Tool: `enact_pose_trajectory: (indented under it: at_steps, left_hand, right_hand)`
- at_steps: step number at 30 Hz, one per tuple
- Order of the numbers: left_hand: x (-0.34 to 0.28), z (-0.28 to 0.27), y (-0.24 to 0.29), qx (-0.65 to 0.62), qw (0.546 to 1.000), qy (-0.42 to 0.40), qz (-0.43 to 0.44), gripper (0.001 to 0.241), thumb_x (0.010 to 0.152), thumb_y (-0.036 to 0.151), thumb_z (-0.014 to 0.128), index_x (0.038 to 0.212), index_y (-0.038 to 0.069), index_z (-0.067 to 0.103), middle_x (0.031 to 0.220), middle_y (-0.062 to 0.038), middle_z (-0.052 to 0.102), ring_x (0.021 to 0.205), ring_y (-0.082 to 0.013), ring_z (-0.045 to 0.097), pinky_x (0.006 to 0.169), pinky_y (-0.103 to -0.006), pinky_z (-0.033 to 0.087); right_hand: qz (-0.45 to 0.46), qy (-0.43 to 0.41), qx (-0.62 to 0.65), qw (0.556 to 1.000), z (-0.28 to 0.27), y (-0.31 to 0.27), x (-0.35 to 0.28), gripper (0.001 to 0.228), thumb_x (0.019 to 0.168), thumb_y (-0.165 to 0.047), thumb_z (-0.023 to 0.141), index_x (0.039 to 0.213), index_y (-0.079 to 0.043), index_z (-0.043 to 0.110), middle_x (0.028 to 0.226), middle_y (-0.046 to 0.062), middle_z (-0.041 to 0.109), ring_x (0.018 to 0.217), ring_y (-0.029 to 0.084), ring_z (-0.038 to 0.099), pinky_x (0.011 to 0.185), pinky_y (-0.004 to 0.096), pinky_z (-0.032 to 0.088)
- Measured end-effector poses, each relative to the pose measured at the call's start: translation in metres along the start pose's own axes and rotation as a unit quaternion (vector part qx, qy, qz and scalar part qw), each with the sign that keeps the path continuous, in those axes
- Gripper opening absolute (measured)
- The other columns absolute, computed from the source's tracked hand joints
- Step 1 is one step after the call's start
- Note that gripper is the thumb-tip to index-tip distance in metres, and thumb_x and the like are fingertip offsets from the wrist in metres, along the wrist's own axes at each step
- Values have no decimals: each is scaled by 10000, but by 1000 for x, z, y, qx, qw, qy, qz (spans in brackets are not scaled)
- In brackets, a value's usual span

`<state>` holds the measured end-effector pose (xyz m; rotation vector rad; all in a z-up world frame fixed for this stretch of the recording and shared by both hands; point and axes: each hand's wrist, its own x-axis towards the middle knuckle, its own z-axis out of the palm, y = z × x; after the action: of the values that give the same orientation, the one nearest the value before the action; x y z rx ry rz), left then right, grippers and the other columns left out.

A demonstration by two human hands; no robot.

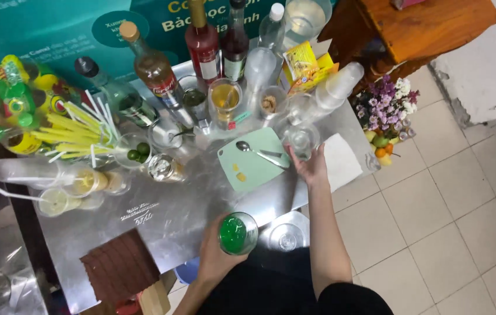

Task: The person prepares a green drink by stirring a green liquid in a glass, adding ice from a drawer, shaking the mixture in a plastic cup, and pouring it back into the glass. They then add pineapple pieces and a straw to the drink.

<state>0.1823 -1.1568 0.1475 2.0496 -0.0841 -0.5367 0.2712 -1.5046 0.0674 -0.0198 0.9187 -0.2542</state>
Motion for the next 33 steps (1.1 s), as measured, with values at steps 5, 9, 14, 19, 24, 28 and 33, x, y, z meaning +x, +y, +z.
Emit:
enact_pose_trajectory:
  at_steps: [5,9,14,19,24,28,33]
  left_hand:
    - [24,34,23,-24,999,1,-27,1023,490,289,1012,1401,260,548,1419,-3,633,1357,-245,549,1088,-434,445]
    - [60,107,14,-70,995,60,50,980,490,330,1006,1360,168,584,1359,-56,693,1283,-224,641,1079,-358,464]
    - [74,163,55,-154,982,81,69,959,502,255,1012,1346,117,579,1426,-121,577,1373,-287,527,1115,-407,423]
    - [87,189,79,-211,971,117,-12,851,537,229,968,1300,185,594,1294,-15,676,1193,-191,686,967,-344,537]
    - [97,199,69,-171,974,134,61,972,514,303,994,1371,163,557,1344,-60,640,1251,-242,644,992,-389,543]
    - [94,203,55,-127,967,157,156,942,610,375,972,1403,137,523,1351,-94,607,1274,-268,588,1039,-420,517]
    - [100,207,41,-187,959,125,172,1154,557,381,962,1490,59,364,1471,-137,514,1374,-292,521,1141,-435,425]
  right_hand:
    - [50,-51,-5,997,-22,-10,8,678,932,-450,626,1555,-381,369,1586,356,232,1242,431,606,918,466,629]
    - [51,-66,-132,988,-17,-23,-18,726,824,-461,735,1476,-328,446,1425,295,502,1148,357,640,966,433,579]
    - [13,-142,-367,919,-6,-49,-69,844,855,-587,514,1603,-299,250,1349,338,563,1105,402,633,1022,486,515]
    - [-298,-368,-644,601,-57,-85,-44,709,1007,-463,554,1542,-114,248,1565,113,284,1399,288,448,1104,378,433]
    - [-386,-517,-660,385,-57,-84,-44,315,963,-309,707,1235,-171,627,1433,243,394,1378,449,453,1109,515,483]
    - [-153,-492,-613,599,-72,-78,-53,992,800,73,815,1570,24,191,1552,201,385,1362,267,493,1141,308,453]
    - [-478,-595,-578,289,-72,-77,-41,300,1003,-140,690,1286,-184,600,1545,381,270,1434,567,427,1208,586,474]
